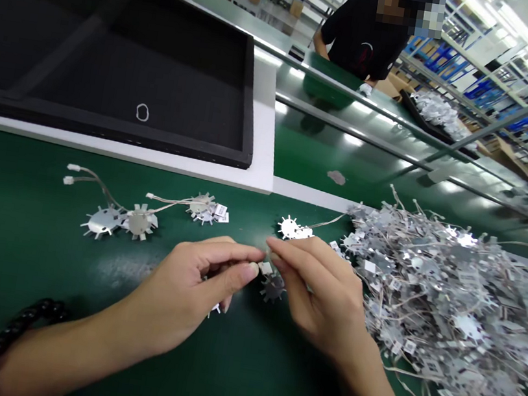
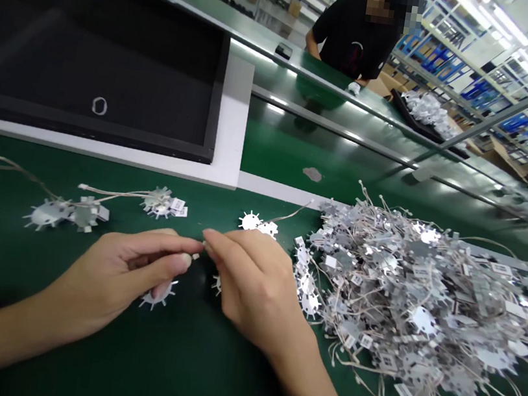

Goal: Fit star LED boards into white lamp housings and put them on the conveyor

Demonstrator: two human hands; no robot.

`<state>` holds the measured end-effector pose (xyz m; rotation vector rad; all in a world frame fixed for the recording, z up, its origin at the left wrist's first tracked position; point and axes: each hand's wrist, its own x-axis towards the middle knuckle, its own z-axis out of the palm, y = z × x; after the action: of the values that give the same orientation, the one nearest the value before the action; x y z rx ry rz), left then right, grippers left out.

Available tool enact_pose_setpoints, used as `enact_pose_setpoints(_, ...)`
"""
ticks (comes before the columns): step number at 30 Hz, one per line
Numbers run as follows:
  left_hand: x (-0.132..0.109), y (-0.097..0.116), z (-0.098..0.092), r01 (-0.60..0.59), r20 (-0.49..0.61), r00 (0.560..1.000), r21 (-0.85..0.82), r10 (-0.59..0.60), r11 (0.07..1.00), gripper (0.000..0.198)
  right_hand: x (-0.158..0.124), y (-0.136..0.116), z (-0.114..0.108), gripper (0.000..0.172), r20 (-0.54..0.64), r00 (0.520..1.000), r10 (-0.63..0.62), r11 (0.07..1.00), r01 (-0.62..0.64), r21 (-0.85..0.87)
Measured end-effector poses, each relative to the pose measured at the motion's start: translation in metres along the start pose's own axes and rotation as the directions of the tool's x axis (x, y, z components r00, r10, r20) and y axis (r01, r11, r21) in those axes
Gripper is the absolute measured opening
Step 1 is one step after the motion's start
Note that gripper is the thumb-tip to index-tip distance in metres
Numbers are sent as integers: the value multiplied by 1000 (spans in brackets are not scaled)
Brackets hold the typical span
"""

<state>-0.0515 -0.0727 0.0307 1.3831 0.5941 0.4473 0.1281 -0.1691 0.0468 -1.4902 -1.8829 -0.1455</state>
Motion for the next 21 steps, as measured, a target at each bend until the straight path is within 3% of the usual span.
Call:
enact_pose_setpoints(4,1,0,-1,4,-1,1000,55,-4,998,19,-1,0,-1,25,2,998,58,997,-58,55)
enact_pose_setpoints(11,1,2,-2,35,11,999,38,-35,999,22,3,-7,-4,12,42,994,103,991,-106,84)
enact_pose_setpoints(21,3,2,-1,14,3,1000,72,-14,997,21,2,-3,-3,17,51,998,36,992,-42,119)
